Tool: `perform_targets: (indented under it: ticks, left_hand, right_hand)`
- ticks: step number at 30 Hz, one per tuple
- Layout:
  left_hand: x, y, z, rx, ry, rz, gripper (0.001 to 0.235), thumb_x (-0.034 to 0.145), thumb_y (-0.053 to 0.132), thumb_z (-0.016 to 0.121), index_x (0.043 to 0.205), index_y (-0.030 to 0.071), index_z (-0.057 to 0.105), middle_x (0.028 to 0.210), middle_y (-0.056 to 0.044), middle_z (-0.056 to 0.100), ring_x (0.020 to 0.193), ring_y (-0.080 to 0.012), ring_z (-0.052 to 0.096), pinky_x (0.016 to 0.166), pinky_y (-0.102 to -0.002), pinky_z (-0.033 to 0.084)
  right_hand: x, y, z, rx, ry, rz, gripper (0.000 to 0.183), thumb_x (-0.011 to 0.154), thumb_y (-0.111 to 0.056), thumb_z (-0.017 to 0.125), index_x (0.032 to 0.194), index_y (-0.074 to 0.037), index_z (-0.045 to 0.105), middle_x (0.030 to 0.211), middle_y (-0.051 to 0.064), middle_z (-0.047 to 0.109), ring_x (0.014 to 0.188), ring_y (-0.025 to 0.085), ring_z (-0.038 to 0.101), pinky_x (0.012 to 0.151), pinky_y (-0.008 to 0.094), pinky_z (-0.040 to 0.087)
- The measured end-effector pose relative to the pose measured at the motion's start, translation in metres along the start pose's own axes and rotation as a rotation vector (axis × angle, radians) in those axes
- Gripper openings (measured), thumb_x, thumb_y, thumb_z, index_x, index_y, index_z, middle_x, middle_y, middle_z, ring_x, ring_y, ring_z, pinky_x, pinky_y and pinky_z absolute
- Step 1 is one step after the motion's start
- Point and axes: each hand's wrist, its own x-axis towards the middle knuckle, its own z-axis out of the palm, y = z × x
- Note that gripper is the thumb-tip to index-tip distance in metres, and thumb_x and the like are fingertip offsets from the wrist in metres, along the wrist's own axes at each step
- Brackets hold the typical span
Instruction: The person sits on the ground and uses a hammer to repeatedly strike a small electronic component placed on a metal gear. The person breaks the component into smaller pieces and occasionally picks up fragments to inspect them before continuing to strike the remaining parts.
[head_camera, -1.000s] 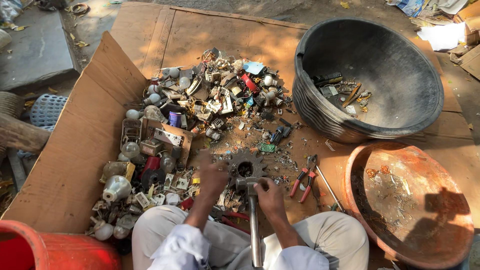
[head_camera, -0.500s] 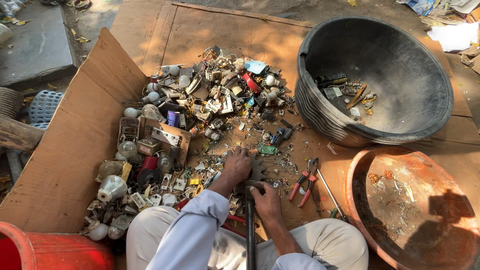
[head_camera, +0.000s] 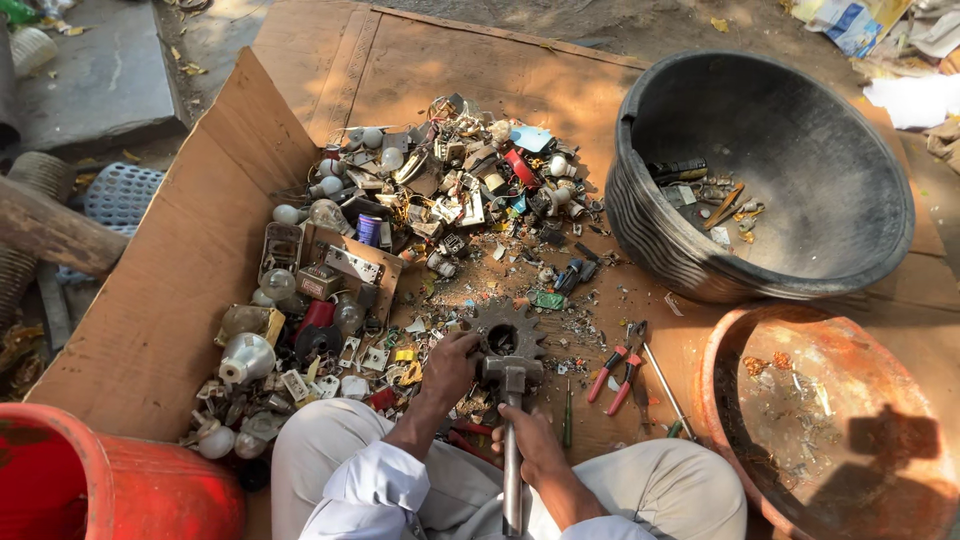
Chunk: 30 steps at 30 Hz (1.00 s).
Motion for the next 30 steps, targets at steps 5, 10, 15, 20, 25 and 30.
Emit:
perform_targets:
  ticks: [5,10,15,20,25,30]
  left_hand:
    - [0.0,-0.004,0.0,0.027,-0.022,-0.025,0.03,0.091,0.014,0.07,0.121,0.013,0.075,0.124,-0.015,0.064,0.101,-0.0299,0.071,0.091,-0.041,0.059]
    - [-0.001,-0.015,0.014,-0.061,0.023,-0.033,0.029,0.093,0.008,0.066,0.12,0.012,0.076,0.122,-0.019,0.067,0.096,-0.0276,0.072,0.082,-0.038,0.063]
    - [0.005,-0.022,0.019,-0.145,0.051,-0.113,0.032,0.095,0.0,0.059,0.124,0.005,0.071,0.108,-0.019,0.075,0.078,-0.0249,0.076,0.056,-0.032,0.065]
    - [0.003,-0.013,0.012,-0.173,0.001,-0.244,0.041,0.092,-0.004,0.058,0.133,0.003,0.06,0.106,-0.021,0.075,0.074,-0.0248,0.076,0.049,-0.032,0.063]
    - [0.005,-0.008,0.007,-0.068,0.004,-0.194,0.046,0.092,-0.005,0.058,0.137,0.002,0.051,0.106,-0.023,0.073,0.065,-0.0236,0.073,0.043,-0.033,0.061]
    - [0.004,-0.009,0.006,-0.038,-0.028,-0.227,0.041,0.094,-0.005,0.056,0.134,0.0,0.05,0.083,-0.018,0.073,0.062,-0.0214,0.068,0.044,-0.032,0.057]
  right_hand:
    - [-0.006,-0.007,-0.004,-0.016,-0.103,-0.087,0.021,0.094,-0.025,0.065,0.1,-0.006,0.06,0.065,0.009,0.06,0.044,0.018,0.055,0.039,0.035,0.044]
    - [-0.01,-0.021,-0.002,-0.265,-0.032,-0.51,0.024,0.096,-0.028,0.065,0.099,-0.004,0.063,0.066,0.006,0.061,0.047,0.016,0.058,0.041,0.033,0.046]
    - [-0.016,-0.043,0.008,-0.803,0.23,-0.892,0.039,0.091,-0.034,0.066,0.121,-0.009,0.064,0.062,0.011,0.064,0.05,0.023,0.064,0.051,0.04,0.051]
    - [-0.018,-0.045,0.02,-1.044,0.288,-0.863,0.039,0.091,-0.036,0.068,0.118,-0.009,0.068,0.078,0.016,0.073,0.071,0.032,0.072,0.065,0.047,0.056]
    - [-0.014,-0.034,0.014,-1.038,0.313,-1.208,0.049,0.094,-0.034,0.065,0.128,0.001,0.062,0.103,0.023,0.072,0.088,0.038,0.073,0.072,0.047,0.059]
    - [-0.01,-0.035,0.012,-1.185,0.287,-1.037,0.053,0.093,-0.033,0.066,0.132,0.002,0.061,0.106,0.023,0.072,0.093,0.041,0.071,0.077,0.049,0.057]
